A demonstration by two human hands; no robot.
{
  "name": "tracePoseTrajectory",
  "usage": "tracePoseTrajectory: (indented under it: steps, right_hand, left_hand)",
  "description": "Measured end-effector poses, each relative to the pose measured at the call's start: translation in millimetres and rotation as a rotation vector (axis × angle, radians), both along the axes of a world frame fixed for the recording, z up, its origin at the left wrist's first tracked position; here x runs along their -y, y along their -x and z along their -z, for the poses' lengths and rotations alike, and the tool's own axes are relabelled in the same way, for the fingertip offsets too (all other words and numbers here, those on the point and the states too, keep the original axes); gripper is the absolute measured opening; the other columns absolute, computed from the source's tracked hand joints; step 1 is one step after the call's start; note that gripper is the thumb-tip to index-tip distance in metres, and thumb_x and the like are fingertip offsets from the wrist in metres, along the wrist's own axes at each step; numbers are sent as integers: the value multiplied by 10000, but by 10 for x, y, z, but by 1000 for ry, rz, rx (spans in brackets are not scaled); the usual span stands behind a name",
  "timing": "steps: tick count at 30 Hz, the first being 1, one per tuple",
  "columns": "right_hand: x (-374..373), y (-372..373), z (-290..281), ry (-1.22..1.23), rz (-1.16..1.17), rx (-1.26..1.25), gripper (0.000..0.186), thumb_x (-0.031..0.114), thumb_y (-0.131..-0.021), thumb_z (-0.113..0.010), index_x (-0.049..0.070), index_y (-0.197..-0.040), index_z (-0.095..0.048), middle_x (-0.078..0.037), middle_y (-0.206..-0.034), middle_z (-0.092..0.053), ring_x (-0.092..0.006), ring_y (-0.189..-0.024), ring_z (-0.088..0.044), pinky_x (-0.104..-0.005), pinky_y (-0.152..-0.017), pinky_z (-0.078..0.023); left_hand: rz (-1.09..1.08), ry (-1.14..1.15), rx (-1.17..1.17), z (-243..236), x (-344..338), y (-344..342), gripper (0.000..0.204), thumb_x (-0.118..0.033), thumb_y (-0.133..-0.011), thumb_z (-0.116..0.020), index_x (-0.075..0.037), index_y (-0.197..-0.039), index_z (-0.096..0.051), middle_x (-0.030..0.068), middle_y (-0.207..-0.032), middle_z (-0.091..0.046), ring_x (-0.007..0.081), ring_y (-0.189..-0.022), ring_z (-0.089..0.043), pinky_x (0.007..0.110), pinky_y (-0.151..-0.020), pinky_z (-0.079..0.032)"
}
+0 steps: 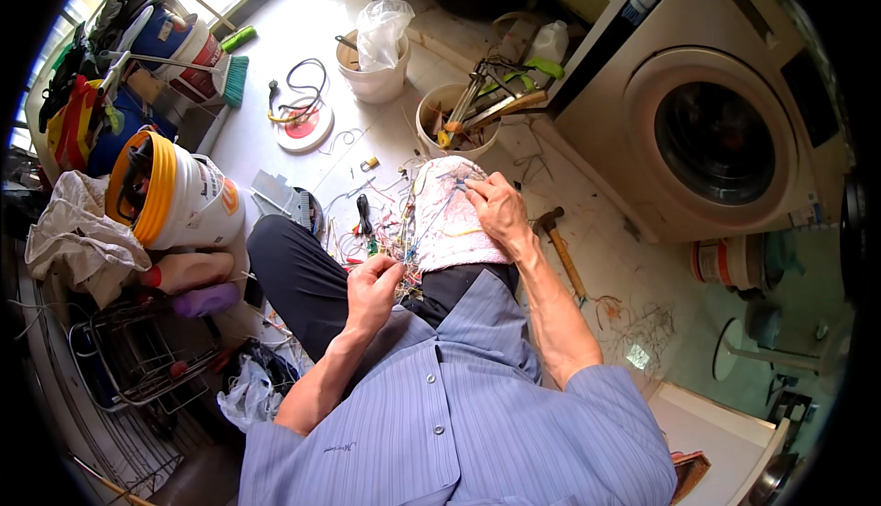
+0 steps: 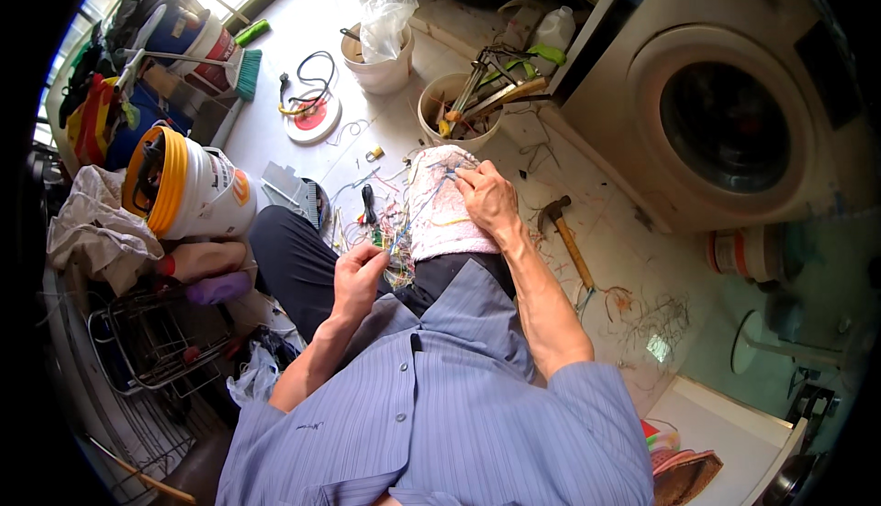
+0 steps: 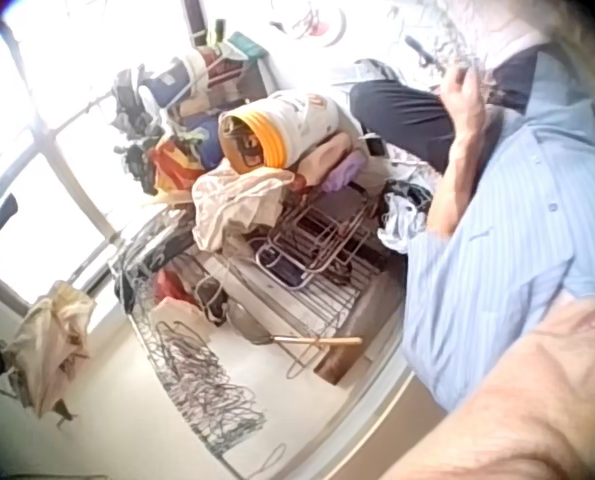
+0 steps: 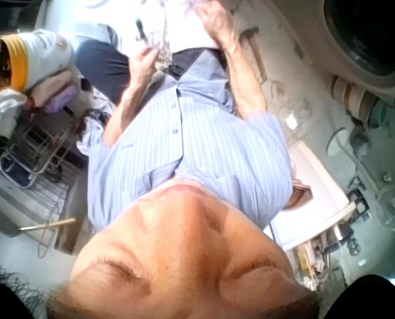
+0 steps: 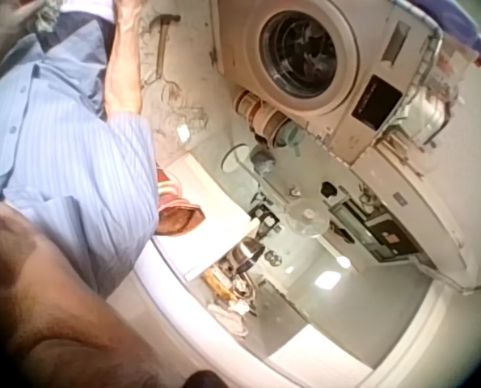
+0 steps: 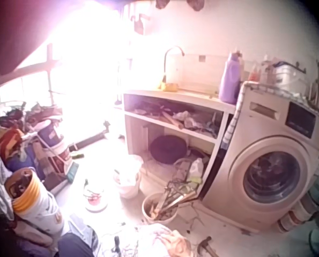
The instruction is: The person is sitting on the floor working on a bundle of wires on their lap. They use wire cutters to strip insulation from the wires and use a marker to label individual wires.
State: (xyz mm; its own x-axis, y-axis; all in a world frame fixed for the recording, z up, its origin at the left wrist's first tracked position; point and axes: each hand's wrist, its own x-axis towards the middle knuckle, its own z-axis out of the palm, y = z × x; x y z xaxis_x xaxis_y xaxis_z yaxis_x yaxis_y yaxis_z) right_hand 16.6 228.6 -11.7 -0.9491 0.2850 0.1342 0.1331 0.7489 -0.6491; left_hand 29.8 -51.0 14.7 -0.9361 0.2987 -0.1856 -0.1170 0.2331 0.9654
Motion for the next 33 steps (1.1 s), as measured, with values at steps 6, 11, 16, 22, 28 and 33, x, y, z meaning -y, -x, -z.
tracePoseTrajectory:
  steps: [6, 11, 16, 22, 28, 33]
  right_hand:
    - [-77, -30, 52, 36, 51, -30, 262, 238, -904, -663, 117, -1119, -751, -125, -965, -645, -317, -841, -654, -409, -756, -528]
    - [-131, -21, 165, 452, 116, -98, 279, 203, -912, -673, 51, -1138, -730, -122, -913, -644, -239, -827, -630, -340, -755, -499]
    - [-83, -186, -145, 361, 184, -260, 255, 167, -918, -671, 38, -1128, -731, -134, -963, -672, -247, -856, -650, -327, -771, -509]
    - [-60, -229, -165, 110, -12, -186, 253, 211, -883, -707, 125, -1118, -748, -105, -941, -659, -292, -837, -667, -370, -736, -540]
    - [-19, -243, -138, 42, -54, -109, 243, 254, -881, -703, 155, -1099, -748, -104, -943, -646, -312, -807, -674, -403, -719, -548]
    - [-29, -183, -152, -3, -109, -48, 230, 251, -879, -699, 160, -1084, -751, -106, -933, -636, -325, -807, -674, -418, -718, -550]
  left_hand:
    - [-171, -160, 160, -337, 570, -91, 112, -78, -895, -663, -13, -805, -652, -46, -638, -535, 18, -541, -413, 214, -482, -318]
    - [-280, -291, 128, -514, 272, 133, 129, -113, -925, -670, -28, -832, -641, -75, -618, -476, 2, -474, -347, 207, -422, -243]
    - [-76, -33, -50, -178, -489, 430, 247, -172, -909, -645, 66, -890, -706, 33, -750, -648, 107, -701, -551, 284, -648, -442]
    - [-39, 175, -25, 319, -1041, 583, 241, -202, -827, -668, 30, -776, -712, 59, -617, -641, 98, -581, -573, 286, -551, -457]
    - [34, 322, -71, 321, -1134, 653, 249, -227, -815, -659, 7, -843, -737, 203, -753, -705, 316, -696, -705, 408, -689, -541]
    - [64, 316, -106, 345, -1154, 696, 235, -216, -816, -664, 3, -858, -738, 213, -790, -708, 334, -746, -711, 418, -717, -545]
